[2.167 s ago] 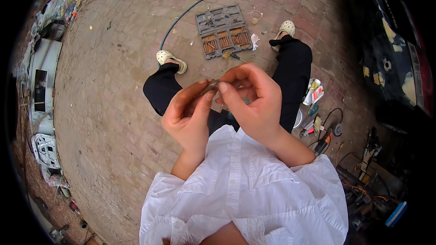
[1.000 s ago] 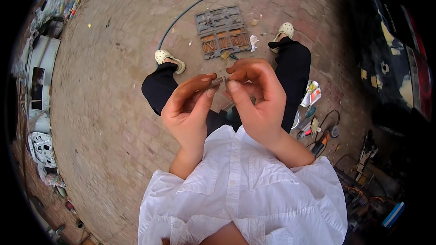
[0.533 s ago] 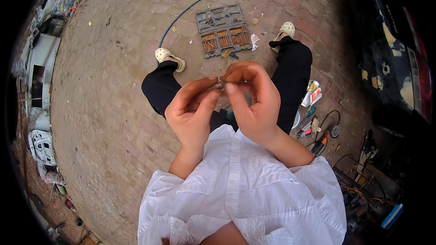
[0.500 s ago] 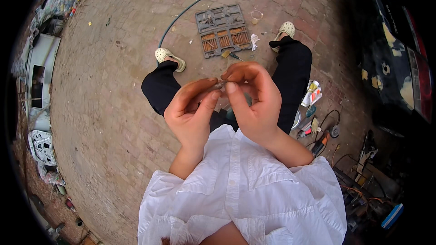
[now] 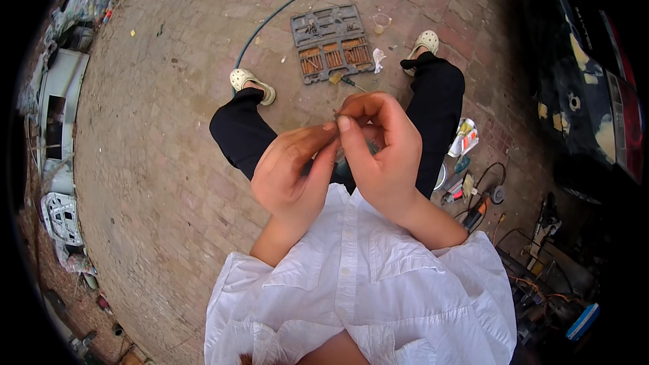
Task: The person scrapes residue off a small circular auto part using a small screwdriver while sitting on a brick floor.
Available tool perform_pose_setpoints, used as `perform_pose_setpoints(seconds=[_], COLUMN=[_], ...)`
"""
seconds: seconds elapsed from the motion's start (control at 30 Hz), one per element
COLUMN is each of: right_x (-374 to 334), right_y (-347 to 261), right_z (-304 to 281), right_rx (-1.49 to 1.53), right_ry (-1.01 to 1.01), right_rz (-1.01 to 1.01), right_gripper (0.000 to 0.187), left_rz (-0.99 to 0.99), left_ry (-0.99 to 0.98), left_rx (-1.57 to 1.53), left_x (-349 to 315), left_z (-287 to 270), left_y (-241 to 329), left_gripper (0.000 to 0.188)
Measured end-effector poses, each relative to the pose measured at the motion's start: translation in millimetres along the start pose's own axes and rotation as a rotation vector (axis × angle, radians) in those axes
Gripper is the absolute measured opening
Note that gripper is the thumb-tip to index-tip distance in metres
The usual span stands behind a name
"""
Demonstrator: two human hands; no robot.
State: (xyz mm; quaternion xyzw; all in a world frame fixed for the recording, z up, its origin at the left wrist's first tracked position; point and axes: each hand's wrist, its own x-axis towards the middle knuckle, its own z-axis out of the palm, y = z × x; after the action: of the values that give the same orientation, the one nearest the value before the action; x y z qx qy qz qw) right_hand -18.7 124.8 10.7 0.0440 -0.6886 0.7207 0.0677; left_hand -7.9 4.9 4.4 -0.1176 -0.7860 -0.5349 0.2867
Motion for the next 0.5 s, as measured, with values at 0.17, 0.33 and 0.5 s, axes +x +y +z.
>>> perform_pose_setpoints(seconds=[0.17, 0.33, 0.5], right_x=[-0.2, -0.2, 3.1], right_y=[1.1, -4.6, -2.8], right_z=[-2.5, -3.2, 0.7], right_rx=[-0.004, 0.241, 0.158], right_ry=[-0.082, -0.063, -0.067], right_rz=[-0.048, 0.112, 0.069], right_gripper=[0.007, 0.009, 0.010], left_rz=[-0.268, -0.394, -0.323], left_ry=[0.029, 0.085, 0.000], left_rx=[-0.141, -0.336, -0.219], left_x=[-5.3, -3.0, -2.2], left_z=[-3.6, -3.0, -7.8], left_y=[-0.3, -2.8, -3.3], left_gripper=[0.017, 0.017, 0.018])
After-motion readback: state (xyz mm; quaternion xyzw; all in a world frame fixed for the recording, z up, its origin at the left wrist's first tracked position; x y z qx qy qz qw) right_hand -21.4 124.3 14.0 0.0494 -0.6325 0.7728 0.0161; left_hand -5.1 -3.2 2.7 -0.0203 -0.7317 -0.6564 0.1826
